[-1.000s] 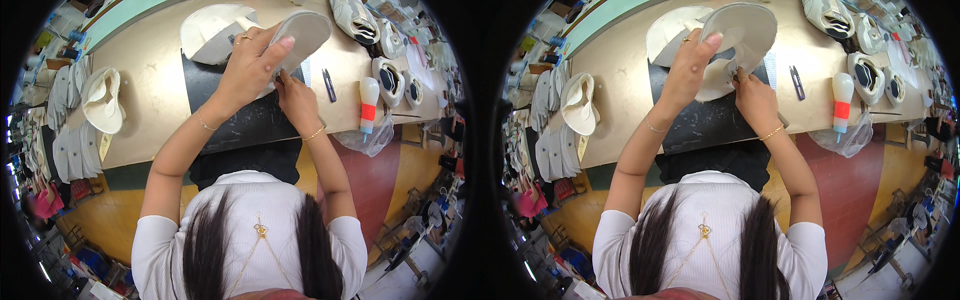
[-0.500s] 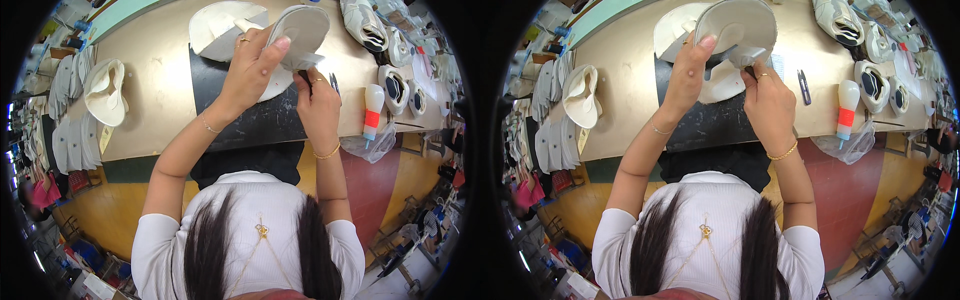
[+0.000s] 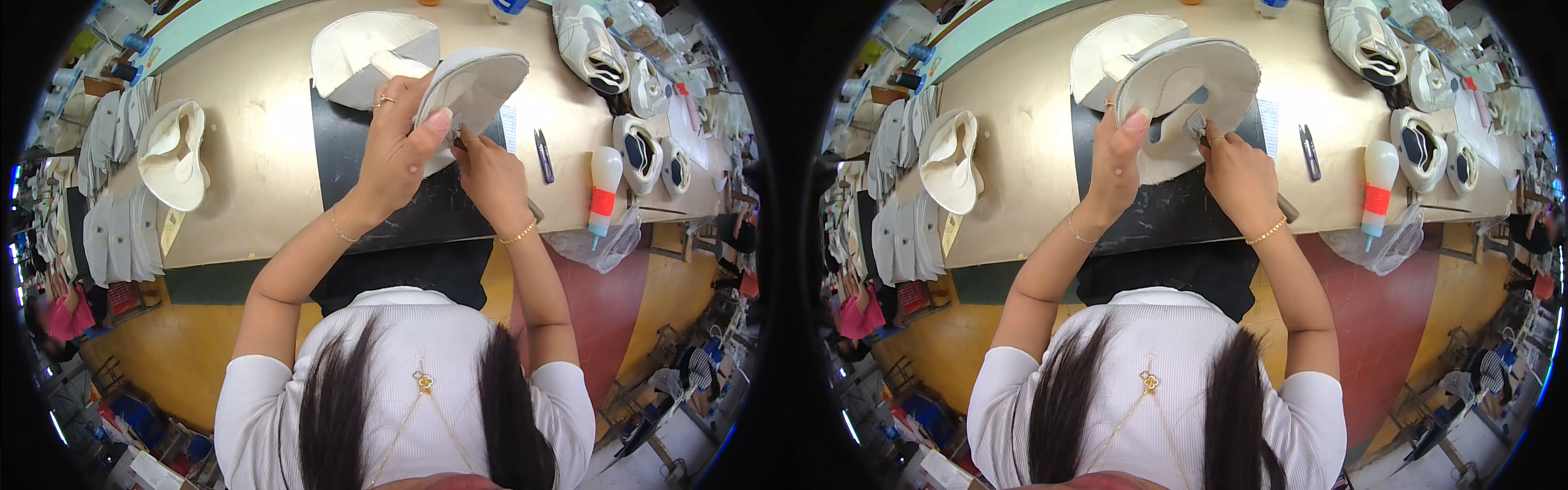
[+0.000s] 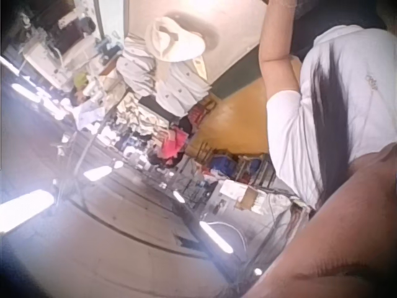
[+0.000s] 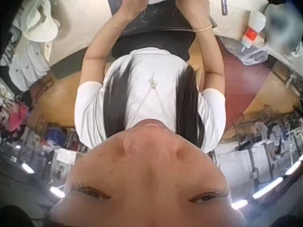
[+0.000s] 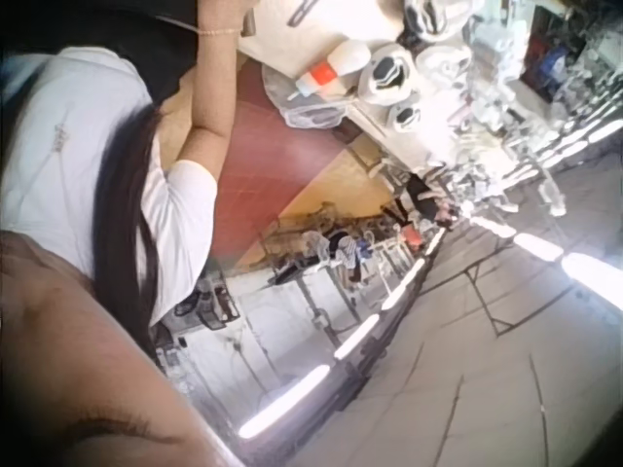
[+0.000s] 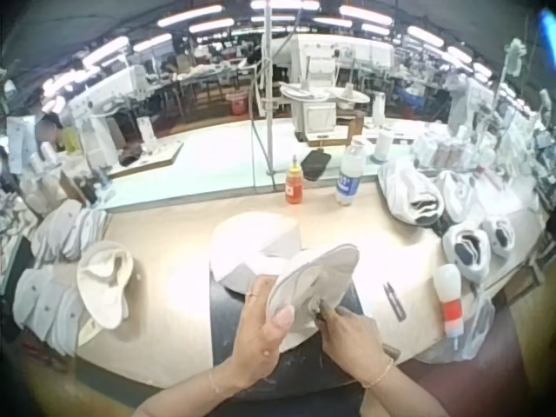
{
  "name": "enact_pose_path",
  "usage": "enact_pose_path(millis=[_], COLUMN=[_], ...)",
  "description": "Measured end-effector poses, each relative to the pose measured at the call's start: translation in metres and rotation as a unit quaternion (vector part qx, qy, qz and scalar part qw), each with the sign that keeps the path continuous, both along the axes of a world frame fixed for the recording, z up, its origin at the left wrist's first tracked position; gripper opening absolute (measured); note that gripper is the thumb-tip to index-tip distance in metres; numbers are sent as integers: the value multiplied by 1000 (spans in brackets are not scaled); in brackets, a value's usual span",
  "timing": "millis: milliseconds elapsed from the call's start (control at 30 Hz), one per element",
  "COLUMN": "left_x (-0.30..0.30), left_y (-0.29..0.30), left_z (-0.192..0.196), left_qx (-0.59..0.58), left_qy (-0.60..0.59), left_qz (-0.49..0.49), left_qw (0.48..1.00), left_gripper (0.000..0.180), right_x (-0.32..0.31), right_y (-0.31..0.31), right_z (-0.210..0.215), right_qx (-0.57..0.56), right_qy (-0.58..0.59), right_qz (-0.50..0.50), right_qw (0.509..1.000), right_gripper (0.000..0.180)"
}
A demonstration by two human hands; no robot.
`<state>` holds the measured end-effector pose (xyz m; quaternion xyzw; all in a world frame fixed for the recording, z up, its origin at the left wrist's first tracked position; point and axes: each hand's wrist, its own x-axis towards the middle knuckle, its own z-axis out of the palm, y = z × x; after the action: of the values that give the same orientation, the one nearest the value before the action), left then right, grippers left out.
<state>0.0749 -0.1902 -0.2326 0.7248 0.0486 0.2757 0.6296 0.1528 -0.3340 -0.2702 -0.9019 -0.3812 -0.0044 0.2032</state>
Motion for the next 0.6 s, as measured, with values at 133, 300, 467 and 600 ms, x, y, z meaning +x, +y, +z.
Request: enact_pose_path(millis=[133, 300, 467, 600], left_x=[-3, -9, -19, -20], left_y=[2, 3, -2, -5], left_z=[-8, -15, -19, -23], left_qx=[-61, -34, -66, -26], left_qy=[-2, -6, -22, -44], left_qz=[10, 14, 50, 44], left_qw=[998, 999, 996, 998], left_gripper=[50, 51, 56, 62], right_x=[-9, -6, -13, -8], right_y=[4, 0, 2, 10], right_z=[16, 8, 27, -2], right_qx=[96, -14, 100, -12], right_qy=[0, 19, 10, 15], right_qz=[-18, -5, -7, 18], right_qw=[995, 1000, 995, 1000], right_gripper=[25, 23, 25, 24])
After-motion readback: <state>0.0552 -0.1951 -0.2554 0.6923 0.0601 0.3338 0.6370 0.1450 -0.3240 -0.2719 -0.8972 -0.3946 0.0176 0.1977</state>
